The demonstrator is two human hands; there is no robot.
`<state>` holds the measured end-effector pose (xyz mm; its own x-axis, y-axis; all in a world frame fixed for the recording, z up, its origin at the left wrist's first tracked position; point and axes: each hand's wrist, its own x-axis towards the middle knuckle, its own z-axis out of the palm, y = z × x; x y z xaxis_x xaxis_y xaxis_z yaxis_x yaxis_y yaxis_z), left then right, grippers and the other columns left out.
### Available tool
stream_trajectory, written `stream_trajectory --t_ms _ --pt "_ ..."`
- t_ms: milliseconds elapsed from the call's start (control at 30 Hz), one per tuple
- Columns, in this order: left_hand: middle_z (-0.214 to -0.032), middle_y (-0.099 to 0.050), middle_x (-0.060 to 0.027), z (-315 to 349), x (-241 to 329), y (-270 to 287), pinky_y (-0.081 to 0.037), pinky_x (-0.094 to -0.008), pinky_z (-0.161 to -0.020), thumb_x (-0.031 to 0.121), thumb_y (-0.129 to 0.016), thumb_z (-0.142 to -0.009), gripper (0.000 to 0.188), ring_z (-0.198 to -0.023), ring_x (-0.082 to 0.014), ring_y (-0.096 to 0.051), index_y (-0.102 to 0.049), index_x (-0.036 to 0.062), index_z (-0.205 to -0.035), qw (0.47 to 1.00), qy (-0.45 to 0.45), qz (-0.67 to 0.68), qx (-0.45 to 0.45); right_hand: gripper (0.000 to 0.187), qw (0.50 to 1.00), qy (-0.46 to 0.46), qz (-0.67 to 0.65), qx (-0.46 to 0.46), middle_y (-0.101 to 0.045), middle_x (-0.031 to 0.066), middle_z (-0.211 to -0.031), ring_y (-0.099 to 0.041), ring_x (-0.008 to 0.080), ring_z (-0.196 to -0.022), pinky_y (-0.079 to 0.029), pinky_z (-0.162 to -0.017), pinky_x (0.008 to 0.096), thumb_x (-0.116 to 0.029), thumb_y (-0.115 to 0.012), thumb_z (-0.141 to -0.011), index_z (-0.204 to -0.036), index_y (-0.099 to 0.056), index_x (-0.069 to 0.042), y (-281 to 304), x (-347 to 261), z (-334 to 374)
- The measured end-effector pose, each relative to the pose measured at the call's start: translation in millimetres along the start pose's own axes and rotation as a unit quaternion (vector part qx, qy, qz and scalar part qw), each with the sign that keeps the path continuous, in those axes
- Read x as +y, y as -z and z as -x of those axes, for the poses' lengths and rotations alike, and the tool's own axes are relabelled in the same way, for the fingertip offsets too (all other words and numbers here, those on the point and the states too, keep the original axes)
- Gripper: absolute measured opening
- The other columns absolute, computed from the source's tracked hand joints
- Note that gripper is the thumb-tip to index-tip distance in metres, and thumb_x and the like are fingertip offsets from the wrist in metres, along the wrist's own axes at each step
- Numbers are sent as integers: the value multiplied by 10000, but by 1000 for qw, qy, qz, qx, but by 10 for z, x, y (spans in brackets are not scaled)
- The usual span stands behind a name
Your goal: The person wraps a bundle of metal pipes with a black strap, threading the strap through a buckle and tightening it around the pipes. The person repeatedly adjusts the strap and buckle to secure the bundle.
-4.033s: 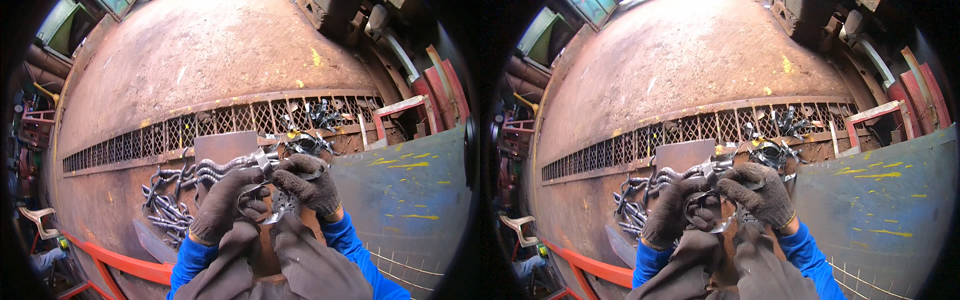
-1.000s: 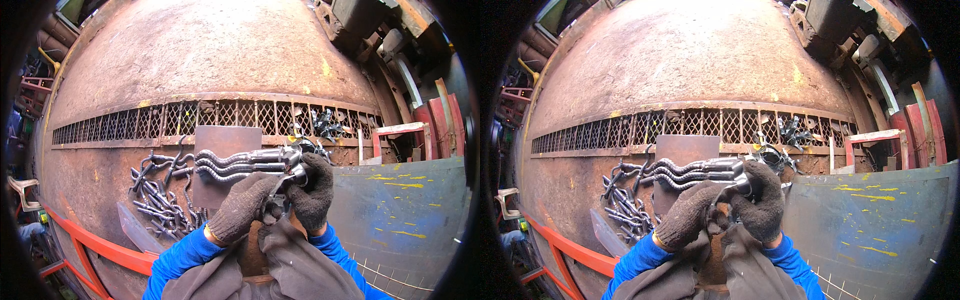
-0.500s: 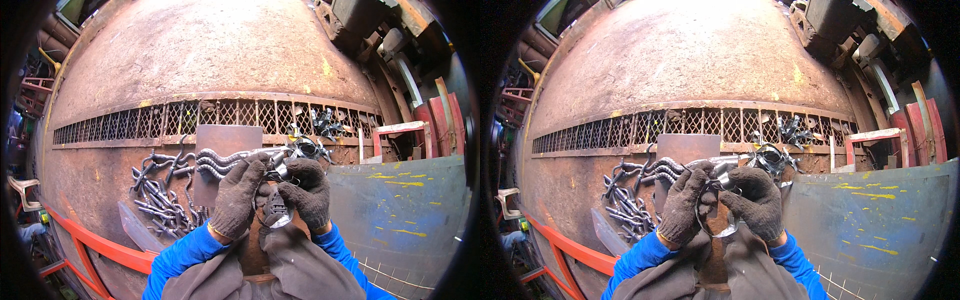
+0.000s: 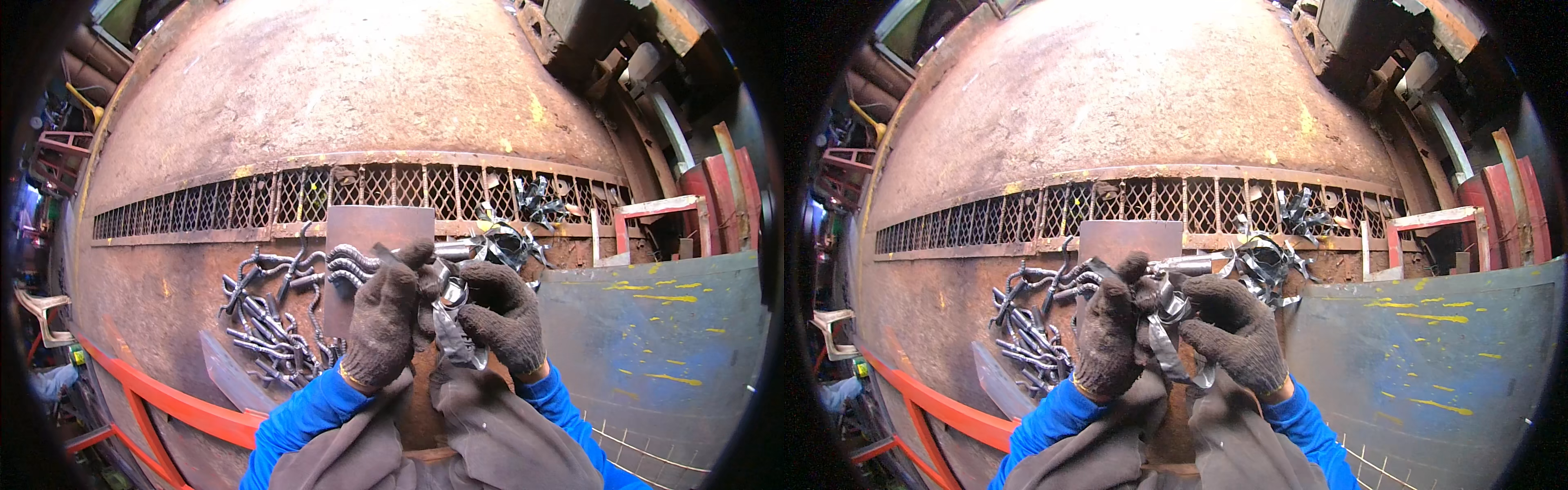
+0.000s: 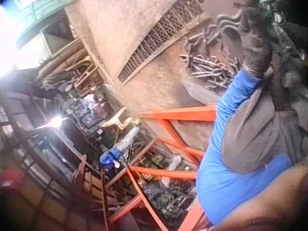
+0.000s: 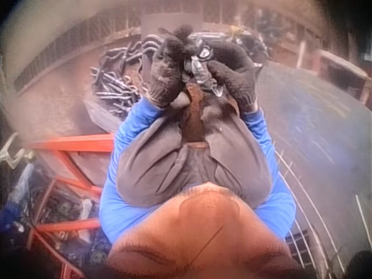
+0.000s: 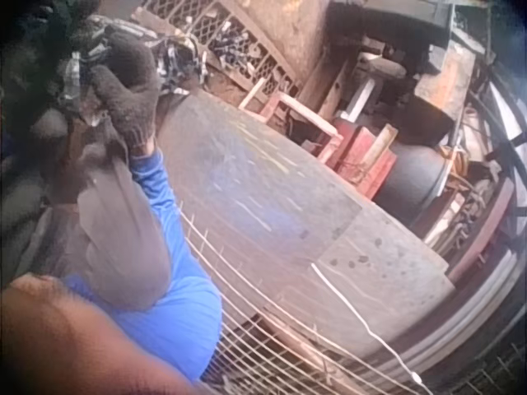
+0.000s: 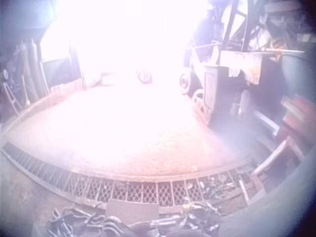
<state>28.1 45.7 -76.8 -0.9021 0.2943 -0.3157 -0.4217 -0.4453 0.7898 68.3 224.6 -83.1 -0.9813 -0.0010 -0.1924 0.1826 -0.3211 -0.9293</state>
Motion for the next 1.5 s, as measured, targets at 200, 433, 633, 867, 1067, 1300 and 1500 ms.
stream_trajectory --t_ms 200,433,633,867,1067,1300,1500 --pt "-987 -678 -40 -94 -5 15 -471 -189 -538 302 -515 -1055 424 -662 -39 -582 -559 9 -1359 945 -162 -281 -48 422 998 -36 -7 50 -686 83 -1138 -639 141 -1034 -531 -921 300 25 -734 -847 -1255 -631 -3 6 -22 24" --pt "-889 -680 -44 -10 183 -113 -492 -214 -539 127 -619 -993 260 -633 -62 -595 -654 -13 -1209 989 44 -141 0 314 992 2 -80 95 -687 62 -1078 -647 130 -999 -538 -880 287 36 -738 -842 -1134 -638 -24 -71 76 -14" --pt "-899 -685 -41 -18 162 -80 -490 -214 -538 124 -642 -977 249 -635 -61 -593 -659 -13 -1184 986 28 -160 -39 245 992 41 -30 112 -682 54 -1024 -646 125 -961 -537 -840 279 34 -754 -838 -1045 -647 -39 -70 125 -13" --pt "-914 -692 -32 -55 231 -99 -498 -211 -559 160 -631 -991 257 -677 -59 -607 -666 -1 -1188 978 58 -195 -50 232 981 106 152 48 -662 146 -1152 -640 189 -1037 -518 -882 305 -16 -748 -851 -1078 -714 20 23 5 -19" --pt "-913 -688 -17 -30 212 -84 -495 -216 -670 147 -656 -974 217 -763 -58 -600 -692 5 -1133 975 87 -194 -62 202 994 40 91 45 -657 144 -1188 -610 215 -1119 -492 -944 336 -75 -729 -884 -1056 -727 30 -2 -65 -17" --pt "-834 -651 5 -58 176 -52 -437 -204 -592 211 -659 -964 201 -681 -44 -554 -694 30 -1043 961 56 -264 -52 151 985 43 162 47 -683 139 -1125 -629 209 -1071 -507 -905 328 -70 -728 -886 -993 -736 36 -21 -86 -8" --pt "-724 -572 25 -49 154 -59 -359 -197 -534 258 -633 -968 201 -601 -43 -479 -668 63 -932 980 131 -149 -4 135 987 42 115 99 -673 132 -1142 -640 179 -1006 -534 -828 291 -67 -696 -918 -995 -726 39 -5 -61 -27"
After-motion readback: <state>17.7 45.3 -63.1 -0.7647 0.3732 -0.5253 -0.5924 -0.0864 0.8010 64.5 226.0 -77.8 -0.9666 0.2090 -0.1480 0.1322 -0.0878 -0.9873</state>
